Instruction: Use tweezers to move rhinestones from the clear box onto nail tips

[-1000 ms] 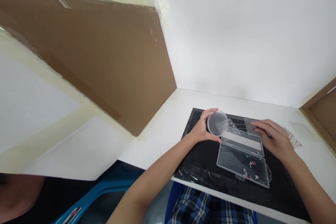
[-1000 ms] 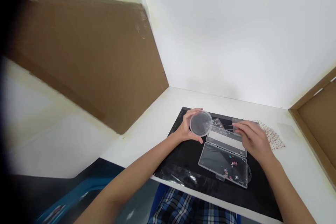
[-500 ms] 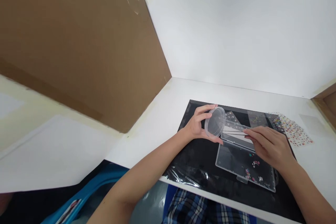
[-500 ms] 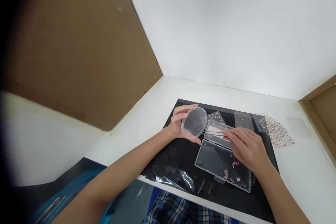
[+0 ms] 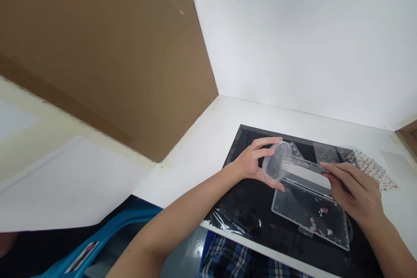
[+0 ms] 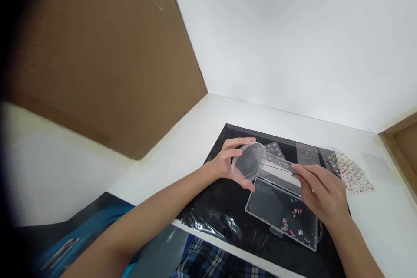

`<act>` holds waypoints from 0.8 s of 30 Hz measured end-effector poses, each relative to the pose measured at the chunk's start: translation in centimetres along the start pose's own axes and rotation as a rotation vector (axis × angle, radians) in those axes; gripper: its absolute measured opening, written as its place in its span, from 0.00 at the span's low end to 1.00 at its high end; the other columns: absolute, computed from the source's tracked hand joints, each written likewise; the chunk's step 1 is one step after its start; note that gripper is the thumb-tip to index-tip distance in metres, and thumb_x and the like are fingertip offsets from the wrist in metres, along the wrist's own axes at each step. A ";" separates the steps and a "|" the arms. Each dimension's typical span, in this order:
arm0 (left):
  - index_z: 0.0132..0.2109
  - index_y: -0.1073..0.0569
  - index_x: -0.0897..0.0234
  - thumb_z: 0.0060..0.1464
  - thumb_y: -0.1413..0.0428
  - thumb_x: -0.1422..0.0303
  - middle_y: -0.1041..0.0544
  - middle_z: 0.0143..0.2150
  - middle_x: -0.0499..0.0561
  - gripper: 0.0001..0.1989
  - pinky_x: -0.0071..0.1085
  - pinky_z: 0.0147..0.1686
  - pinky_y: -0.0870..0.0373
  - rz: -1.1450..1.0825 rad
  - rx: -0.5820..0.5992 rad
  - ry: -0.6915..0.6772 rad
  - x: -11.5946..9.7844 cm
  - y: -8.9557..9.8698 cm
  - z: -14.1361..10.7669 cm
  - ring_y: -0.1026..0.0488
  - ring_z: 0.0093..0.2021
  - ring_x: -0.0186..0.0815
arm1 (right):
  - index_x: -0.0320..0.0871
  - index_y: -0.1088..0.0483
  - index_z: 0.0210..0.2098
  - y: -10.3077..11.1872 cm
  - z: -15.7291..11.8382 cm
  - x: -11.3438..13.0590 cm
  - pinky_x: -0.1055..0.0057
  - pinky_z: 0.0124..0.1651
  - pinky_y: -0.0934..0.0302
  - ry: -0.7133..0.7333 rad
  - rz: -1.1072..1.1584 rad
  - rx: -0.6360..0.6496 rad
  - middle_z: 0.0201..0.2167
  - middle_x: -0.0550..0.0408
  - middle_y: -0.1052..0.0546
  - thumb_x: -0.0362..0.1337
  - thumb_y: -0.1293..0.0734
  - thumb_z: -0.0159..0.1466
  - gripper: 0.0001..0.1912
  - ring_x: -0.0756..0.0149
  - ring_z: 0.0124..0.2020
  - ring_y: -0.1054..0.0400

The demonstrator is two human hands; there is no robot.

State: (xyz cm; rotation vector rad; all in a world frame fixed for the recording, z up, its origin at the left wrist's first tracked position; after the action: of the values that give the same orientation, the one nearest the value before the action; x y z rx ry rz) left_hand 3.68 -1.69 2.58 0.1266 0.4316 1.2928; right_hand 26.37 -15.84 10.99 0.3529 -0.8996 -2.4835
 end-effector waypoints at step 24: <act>0.75 0.60 0.37 0.38 0.33 0.31 0.35 0.64 0.55 0.66 0.55 0.56 0.16 0.000 -0.024 -0.001 0.1 -0.1 0.1 0.25 0.60 0.52 | 0.51 0.26 0.58 -0.3 -0.1 0.0 0.71 0.38 0.28 -0.042 0.144 0.084 0.38 0.55 0.18 0.23 0.32 0.67 0.23 0.68 0.33 0.22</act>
State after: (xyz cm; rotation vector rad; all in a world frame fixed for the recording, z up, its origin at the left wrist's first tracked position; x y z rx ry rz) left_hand 3.85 -1.66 2.56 0.1076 0.4151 1.2975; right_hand 26.32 -15.67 10.76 0.2547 -1.0126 -2.3345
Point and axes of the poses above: each hand's wrist, its own z-axis towards the middle knuckle, its own y-axis out of the back of the hand, x = y × z, the point moved 3 cm from there along z, towards the middle knuckle
